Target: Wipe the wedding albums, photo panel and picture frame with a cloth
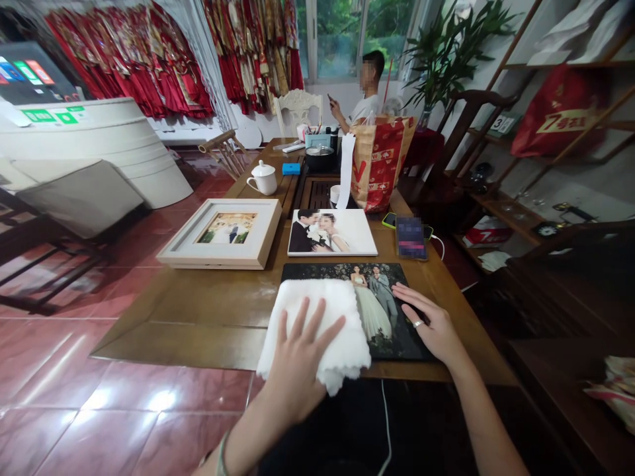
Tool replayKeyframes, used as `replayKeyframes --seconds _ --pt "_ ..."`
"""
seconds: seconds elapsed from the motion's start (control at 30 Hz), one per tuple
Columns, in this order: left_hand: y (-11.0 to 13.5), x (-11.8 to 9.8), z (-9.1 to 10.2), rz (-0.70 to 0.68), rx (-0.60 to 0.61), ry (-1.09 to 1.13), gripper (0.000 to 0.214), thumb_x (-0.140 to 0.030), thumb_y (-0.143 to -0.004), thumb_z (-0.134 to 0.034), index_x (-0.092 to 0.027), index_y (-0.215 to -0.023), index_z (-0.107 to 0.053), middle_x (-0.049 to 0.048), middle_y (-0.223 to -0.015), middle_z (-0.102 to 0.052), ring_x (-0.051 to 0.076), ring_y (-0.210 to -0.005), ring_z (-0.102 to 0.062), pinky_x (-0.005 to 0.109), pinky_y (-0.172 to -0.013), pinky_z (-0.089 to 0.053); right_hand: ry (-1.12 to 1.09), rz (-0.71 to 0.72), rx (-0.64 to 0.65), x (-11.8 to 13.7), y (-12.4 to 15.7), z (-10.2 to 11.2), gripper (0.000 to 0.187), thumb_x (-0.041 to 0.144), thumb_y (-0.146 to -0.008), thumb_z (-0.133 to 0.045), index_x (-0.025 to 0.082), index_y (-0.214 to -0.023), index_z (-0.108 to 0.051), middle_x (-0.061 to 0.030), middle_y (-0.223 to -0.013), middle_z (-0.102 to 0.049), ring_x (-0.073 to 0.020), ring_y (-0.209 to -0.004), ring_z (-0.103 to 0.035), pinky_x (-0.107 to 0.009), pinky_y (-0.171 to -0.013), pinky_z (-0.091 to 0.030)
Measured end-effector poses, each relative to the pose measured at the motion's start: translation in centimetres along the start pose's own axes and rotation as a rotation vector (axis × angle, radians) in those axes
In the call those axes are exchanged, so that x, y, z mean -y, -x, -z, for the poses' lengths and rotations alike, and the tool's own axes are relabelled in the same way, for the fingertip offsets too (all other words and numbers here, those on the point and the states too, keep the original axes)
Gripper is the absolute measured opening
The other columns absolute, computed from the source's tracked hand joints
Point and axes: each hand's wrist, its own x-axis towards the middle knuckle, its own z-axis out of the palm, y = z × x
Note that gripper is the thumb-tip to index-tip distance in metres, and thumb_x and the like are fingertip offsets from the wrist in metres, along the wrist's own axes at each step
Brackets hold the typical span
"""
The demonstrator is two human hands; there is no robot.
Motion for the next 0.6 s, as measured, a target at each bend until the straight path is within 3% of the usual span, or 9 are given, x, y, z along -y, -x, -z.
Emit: replayKeyframes --seconds 0.2,0.3,0.43,0.6 --pt "-7.8 2.9 2.1 0.016 -0.123 -0.028 0.083 -0.01 -0.07 -0.053 -0.033 -0.145 -0.026 0.0046 -0.156 -0.014 0.033 -0.142 -0.003 0.061 -0.109 -0.009 -0.001 0.009 -0.02 0.0 0.0 -0.1 0.031 0.034 -0.091 -0.05 0.028 -0.117 -0.065 -0.0045 -0.129 -0.061 -0.0239 -0.124 -0.053 -0.046 -0.106 -0.041" --pt "-9.6 3.5 2.2 0.045 -0.161 -0.03 0.082 -0.011 -0.072 -0.054 -0.032 -0.145 -0.026 0.0068 -0.156 -0.017 0.034 -0.142 -0.005 0.062 -0.108 -0.012 -0.004 0.016 -0.025 0.0 0.0 -0.1 0.031 0.034 -0.091 -0.049 0.027 -0.117 -0.065 -0.005 -0.128 -0.062 -0.0241 -0.123 -0.054 -0.047 -0.106 -0.042" --pt "-7.6 3.1 1.5 0.037 -0.183 -0.036 0.086 -0.008 -0.068 -0.053 -0.033 -0.146 -0.025 0.0058 -0.156 -0.014 0.032 -0.142 -0.002 0.06 -0.109 -0.01 0.006 0.011 -0.014 -0.1 -0.1 -0.1 0.031 0.034 -0.091 -0.049 0.027 -0.117 -0.064 -0.0049 -0.129 -0.061 -0.0239 -0.124 -0.053 -0.047 -0.106 -0.041" --pt "-1.2 1.3 -0.4 0.048 -0.109 -0.032 0.104 -0.002 -0.053 -0.051 -0.036 -0.146 -0.021 -0.0003 -0.157 -0.002 0.03 -0.142 0.008 0.059 -0.111 -0.001 0.013 0.002 -0.001 -0.3 0.0 0.0 0.032 0.034 -0.091 -0.049 0.028 -0.119 -0.063 -0.0041 -0.131 -0.06 -0.024 -0.125 -0.052 -0.046 -0.107 -0.04"
